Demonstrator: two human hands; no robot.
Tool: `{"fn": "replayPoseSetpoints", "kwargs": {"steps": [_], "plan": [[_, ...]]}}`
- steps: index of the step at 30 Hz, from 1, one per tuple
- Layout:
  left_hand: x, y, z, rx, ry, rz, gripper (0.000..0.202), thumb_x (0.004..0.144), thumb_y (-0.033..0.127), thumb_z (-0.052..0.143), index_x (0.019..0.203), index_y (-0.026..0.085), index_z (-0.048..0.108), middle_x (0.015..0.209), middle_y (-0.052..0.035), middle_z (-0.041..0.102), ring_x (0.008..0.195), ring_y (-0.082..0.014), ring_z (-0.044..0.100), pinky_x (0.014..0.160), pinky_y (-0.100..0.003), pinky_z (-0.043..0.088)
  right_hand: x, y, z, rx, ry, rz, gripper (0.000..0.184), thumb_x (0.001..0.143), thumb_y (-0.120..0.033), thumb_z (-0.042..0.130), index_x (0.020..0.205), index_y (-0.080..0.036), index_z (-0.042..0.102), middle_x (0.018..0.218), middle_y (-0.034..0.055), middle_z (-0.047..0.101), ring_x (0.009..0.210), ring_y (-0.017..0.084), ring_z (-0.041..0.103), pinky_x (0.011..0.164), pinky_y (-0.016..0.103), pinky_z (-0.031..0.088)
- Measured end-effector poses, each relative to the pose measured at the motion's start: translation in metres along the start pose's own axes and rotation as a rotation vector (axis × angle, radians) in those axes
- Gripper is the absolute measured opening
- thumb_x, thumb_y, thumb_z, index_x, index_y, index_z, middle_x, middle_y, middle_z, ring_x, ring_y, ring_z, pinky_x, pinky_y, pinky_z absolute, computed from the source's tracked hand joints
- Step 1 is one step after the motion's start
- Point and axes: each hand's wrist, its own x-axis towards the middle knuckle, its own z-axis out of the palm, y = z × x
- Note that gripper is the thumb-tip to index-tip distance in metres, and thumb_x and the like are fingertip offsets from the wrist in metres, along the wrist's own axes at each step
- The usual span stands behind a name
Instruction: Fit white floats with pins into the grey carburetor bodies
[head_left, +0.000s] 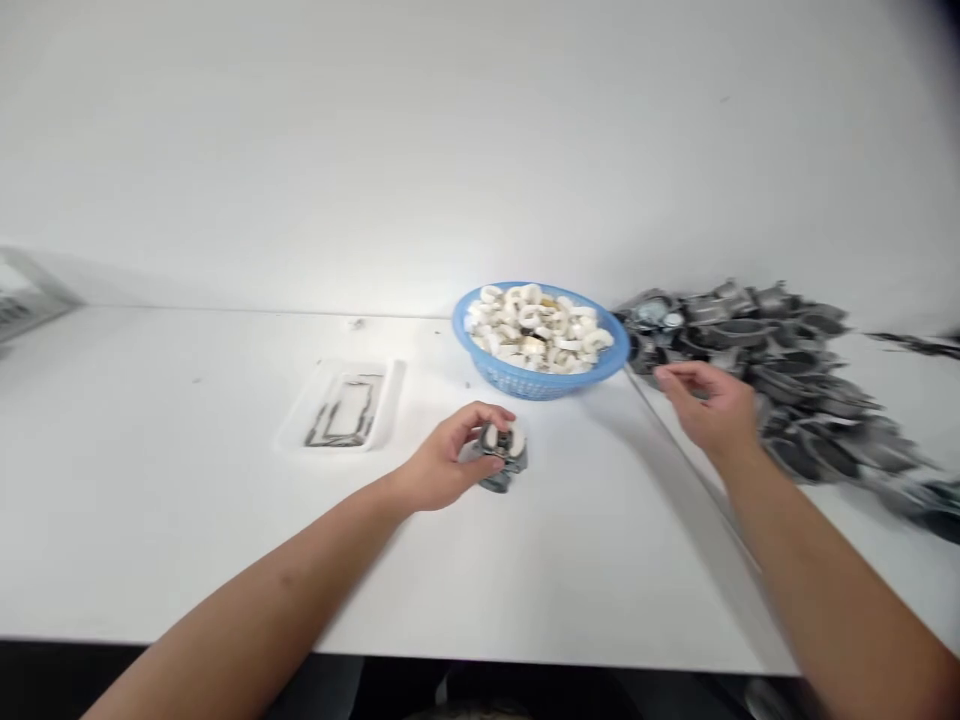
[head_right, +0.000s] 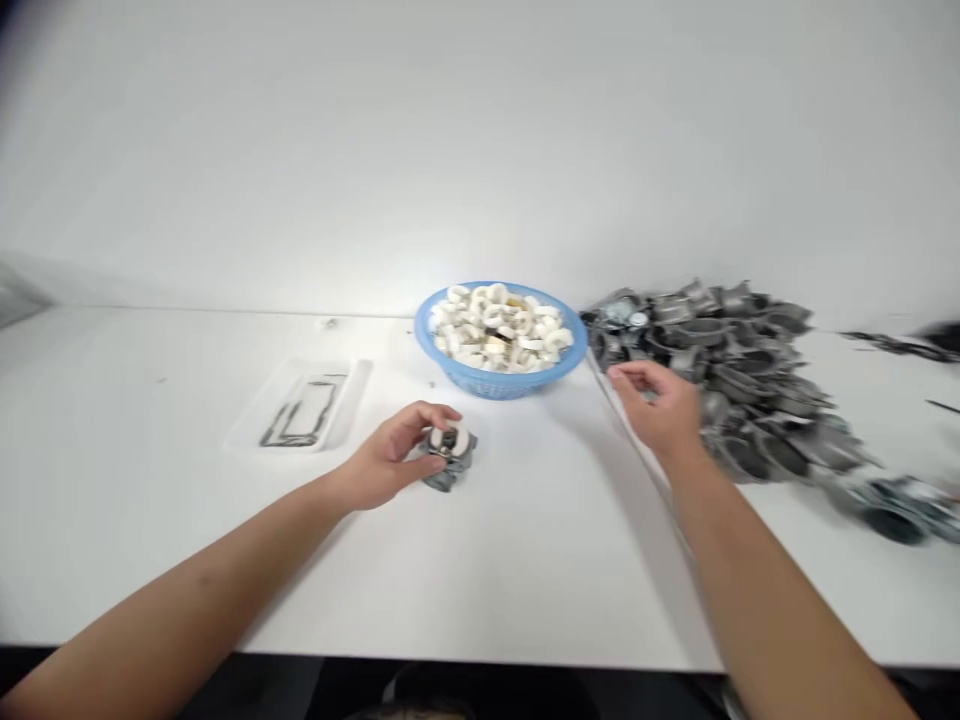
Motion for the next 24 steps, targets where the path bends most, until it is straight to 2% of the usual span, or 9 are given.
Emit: {"fn": "replayPoseSetpoints", "kwargs": {"steps": [3,9,15,21,24], "plan": [[0.001,0.001,-0.001,0.005,0.004,-0.018,0.027,0.083,0.017,0.068,0.106,0.023,0.055,0.129,-0.0094,0.055,0.125,-0.0220,0.051,0.106,-0.046,0.041,0.001,-0.001,0.002,0.039,0.033,0.064,0.026,0.073,-0.041,0.072,0.085,-0.018,0.074,0.073,0.0058,0.069,0.068,0.020,0.065,0.067,0.031,0.051],[0.001,0.001,-0.002,-0.103,-0.006,-0.102,0.035,0.080,0.026,0.076,0.107,0.021,0.055,0.128,-0.0119,0.056,0.113,-0.0212,0.058,0.096,-0.042,0.049,0.000,0.001,0.008,0.064,-0.012,0.254,0.033,0.064,-0.047,0.074,0.084,-0.021,0.074,0.071,0.0044,0.068,0.067,0.020,0.063,0.066,0.033,0.051],[0.002,-0.007,-0.003,-0.116,0.005,-0.094,0.039,0.076,0.026,0.079,0.106,0.023,0.055,0.133,-0.0124,0.053,0.106,-0.0213,0.061,0.090,-0.044,0.053,0.001,-0.005,0.010,0.090,-0.069,0.330,0.033,0.056,-0.049,0.082,0.078,-0.026,0.075,0.076,0.0122,0.071,0.067,0.022,0.064,0.064,0.038,0.051],[0.005,-0.017,-0.009,-0.205,-0.038,-0.143,0.052,0.068,0.034,0.087,0.110,0.024,0.057,0.150,-0.0156,0.040,0.122,-0.0296,0.056,0.095,-0.051,0.051,-0.005,-0.013,0.006,0.030,-0.116,0.337,0.029,0.062,-0.054,0.080,0.079,-0.031,0.075,0.076,0.0139,0.072,0.064,0.023,0.064,0.056,0.040,0.046],[0.005,-0.011,-0.013,-0.100,-0.027,-0.080,0.045,0.075,0.037,0.081,0.112,0.025,0.059,0.149,-0.0148,0.045,0.133,-0.0301,0.048,0.109,-0.056,0.038,-0.011,-0.019,0.007,0.019,-0.117,0.330,0.024,0.068,-0.049,0.079,0.084,-0.032,0.076,0.079,0.0141,0.073,0.060,0.021,0.063,0.052,0.039,0.044]]}}
